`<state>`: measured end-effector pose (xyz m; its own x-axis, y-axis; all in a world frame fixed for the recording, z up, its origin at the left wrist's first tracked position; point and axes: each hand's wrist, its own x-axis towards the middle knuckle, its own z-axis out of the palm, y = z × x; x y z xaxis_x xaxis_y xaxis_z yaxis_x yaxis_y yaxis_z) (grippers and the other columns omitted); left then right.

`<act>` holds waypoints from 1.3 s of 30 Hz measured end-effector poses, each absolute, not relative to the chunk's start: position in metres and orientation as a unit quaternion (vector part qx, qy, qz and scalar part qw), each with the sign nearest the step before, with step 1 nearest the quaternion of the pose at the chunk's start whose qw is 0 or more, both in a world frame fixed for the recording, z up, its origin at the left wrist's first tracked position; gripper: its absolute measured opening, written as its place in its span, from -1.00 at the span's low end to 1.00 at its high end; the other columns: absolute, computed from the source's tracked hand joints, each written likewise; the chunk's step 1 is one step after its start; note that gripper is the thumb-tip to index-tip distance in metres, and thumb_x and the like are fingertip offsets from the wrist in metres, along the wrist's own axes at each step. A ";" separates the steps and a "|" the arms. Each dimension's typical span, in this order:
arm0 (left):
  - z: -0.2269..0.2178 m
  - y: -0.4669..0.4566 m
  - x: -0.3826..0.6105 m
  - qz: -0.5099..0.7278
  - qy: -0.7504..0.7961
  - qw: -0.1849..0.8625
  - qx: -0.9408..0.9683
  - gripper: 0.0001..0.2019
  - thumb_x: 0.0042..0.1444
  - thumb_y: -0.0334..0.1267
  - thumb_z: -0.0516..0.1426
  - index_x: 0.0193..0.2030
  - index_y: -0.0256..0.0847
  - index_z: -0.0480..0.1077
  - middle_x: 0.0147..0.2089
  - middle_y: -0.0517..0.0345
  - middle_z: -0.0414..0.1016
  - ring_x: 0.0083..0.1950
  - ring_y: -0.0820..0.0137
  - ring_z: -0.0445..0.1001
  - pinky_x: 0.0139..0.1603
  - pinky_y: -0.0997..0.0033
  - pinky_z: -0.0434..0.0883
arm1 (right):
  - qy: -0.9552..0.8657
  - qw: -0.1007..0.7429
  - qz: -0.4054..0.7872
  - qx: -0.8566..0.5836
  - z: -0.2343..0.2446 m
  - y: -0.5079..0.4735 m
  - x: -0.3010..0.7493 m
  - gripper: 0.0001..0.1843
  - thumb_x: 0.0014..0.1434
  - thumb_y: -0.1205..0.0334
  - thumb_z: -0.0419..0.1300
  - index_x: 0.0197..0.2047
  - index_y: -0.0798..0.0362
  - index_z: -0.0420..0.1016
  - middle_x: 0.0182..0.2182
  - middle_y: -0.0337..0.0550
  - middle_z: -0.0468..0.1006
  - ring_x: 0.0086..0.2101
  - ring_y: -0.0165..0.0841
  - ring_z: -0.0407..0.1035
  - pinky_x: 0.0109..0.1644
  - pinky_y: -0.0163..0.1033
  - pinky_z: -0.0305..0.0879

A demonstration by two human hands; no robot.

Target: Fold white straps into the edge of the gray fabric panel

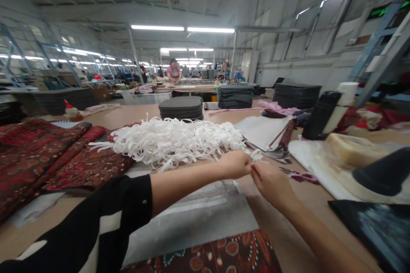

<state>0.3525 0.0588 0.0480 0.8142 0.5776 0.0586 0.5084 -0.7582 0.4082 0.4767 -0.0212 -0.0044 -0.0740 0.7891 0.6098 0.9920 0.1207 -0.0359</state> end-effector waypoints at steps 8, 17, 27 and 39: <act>0.033 0.097 0.334 0.155 0.365 0.393 0.830 -0.79 0.22 -0.18 0.06 -0.13 -0.30 0.34 -0.21 0.12 0.42 -0.31 0.41 0.44 -0.32 0.34 0.44 | -0.722 0.350 -0.142 -0.580 0.013 -0.022 0.484 -0.69 0.26 0.18 -0.13 -0.31 0.04 0.40 -0.39 -0.07 0.51 -0.33 -0.27 0.39 -0.24 -0.24 0.25; 0.018 0.068 0.317 0.145 0.305 0.597 0.728 -0.50 0.14 -0.56 -0.05 0.24 -0.33 0.02 -0.44 0.18 0.43 -0.55 0.52 0.42 -0.55 0.56 0.37 | -0.622 0.406 -0.105 -0.661 0.012 -0.012 0.523 -0.61 0.10 0.07 0.02 -0.13 0.13 0.47 -0.18 0.13 0.48 -0.15 -0.09 0.35 -0.12 -0.03 0.28; 0.005 0.045 0.274 0.180 0.320 0.540 0.757 -0.61 0.11 -0.45 0.00 0.11 -0.37 0.16 -0.31 0.02 0.46 -0.36 0.36 0.48 -0.36 0.35 0.41 | -0.668 0.355 0.231 -0.612 -0.008 -0.017 0.448 -0.83 0.00 0.20 0.08 -0.57 0.02 0.36 -0.62 -0.27 0.38 -0.55 -0.38 0.23 -0.49 -0.31 0.09; -0.035 0.014 0.225 0.139 0.177 0.109 0.968 -0.81 0.21 -0.39 -0.05 -0.19 -0.25 0.37 -0.23 0.04 0.39 -0.22 0.28 0.31 -0.18 0.29 0.33 | -0.670 0.175 0.205 -0.691 -0.024 -0.017 0.425 -0.85 0.01 0.33 0.04 -0.51 0.09 0.39 -0.56 -0.21 0.45 -0.49 -0.38 0.30 -0.46 -0.35 0.03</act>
